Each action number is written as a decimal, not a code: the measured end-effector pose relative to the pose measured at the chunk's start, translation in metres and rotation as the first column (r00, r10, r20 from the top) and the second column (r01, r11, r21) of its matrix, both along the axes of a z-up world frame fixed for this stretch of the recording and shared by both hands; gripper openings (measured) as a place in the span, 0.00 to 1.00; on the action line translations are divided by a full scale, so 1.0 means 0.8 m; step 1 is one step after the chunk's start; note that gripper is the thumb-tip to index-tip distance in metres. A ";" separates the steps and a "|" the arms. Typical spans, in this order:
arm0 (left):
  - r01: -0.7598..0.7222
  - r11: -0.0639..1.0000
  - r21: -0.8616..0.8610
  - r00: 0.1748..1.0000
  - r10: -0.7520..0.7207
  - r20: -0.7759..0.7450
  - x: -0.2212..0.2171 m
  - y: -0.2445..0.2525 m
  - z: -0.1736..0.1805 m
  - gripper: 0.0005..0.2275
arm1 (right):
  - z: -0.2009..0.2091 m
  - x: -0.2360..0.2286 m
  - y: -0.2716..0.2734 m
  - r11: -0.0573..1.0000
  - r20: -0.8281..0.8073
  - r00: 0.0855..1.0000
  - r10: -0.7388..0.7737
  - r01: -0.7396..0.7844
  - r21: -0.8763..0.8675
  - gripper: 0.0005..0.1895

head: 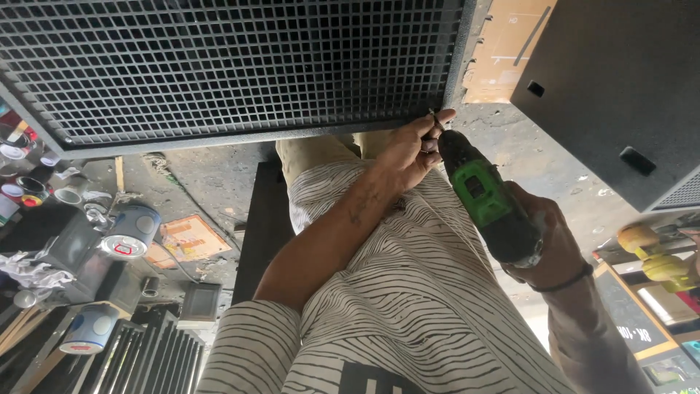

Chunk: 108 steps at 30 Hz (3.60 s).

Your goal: Attaching a metal protective grille to a large speaker cabinet using a power drill and screws.

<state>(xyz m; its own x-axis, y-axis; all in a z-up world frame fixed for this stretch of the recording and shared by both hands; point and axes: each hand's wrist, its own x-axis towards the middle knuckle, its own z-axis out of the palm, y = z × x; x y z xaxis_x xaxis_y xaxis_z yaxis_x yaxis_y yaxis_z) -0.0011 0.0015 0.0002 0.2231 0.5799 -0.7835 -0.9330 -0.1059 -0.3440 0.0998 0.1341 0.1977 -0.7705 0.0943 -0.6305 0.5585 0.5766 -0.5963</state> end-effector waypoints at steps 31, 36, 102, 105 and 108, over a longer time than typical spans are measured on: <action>0.083 0.992 -0.092 0.996 -0.081 0.022 -0.024 0.004 0.019 0.17 | -0.026 0.038 0.018 0.965 -0.092 0.978 0.189 -0.168 0.203 0.18; 0.081 0.993 -0.086 0.997 -0.079 0.021 -0.024 0.004 0.018 0.17 | -0.022 0.005 0.015 0.987 -0.025 0.991 0.135 -0.132 0.090 0.10; -0.188 0.967 0.170 0.857 0.246 -0.453 -0.092 -0.363 0.021 0.08 | -0.116 0.026 -0.242 0.689 -0.163 0.905 -0.394 0.173 -0.704 0.36; -0.192 0.981 0.007 0.872 0.174 -0.457 -0.091 -0.375 0.017 0.09 | -0.085 -0.010 -0.287 0.968 -0.219 0.975 -0.026 -0.030 -0.248 0.33; -0.123 0.986 -0.109 0.888 0.060 -0.455 -0.120 -0.376 0.023 0.09 | -0.092 -0.030 -0.303 0.991 -0.009 0.994 0.111 -0.110 0.081 0.32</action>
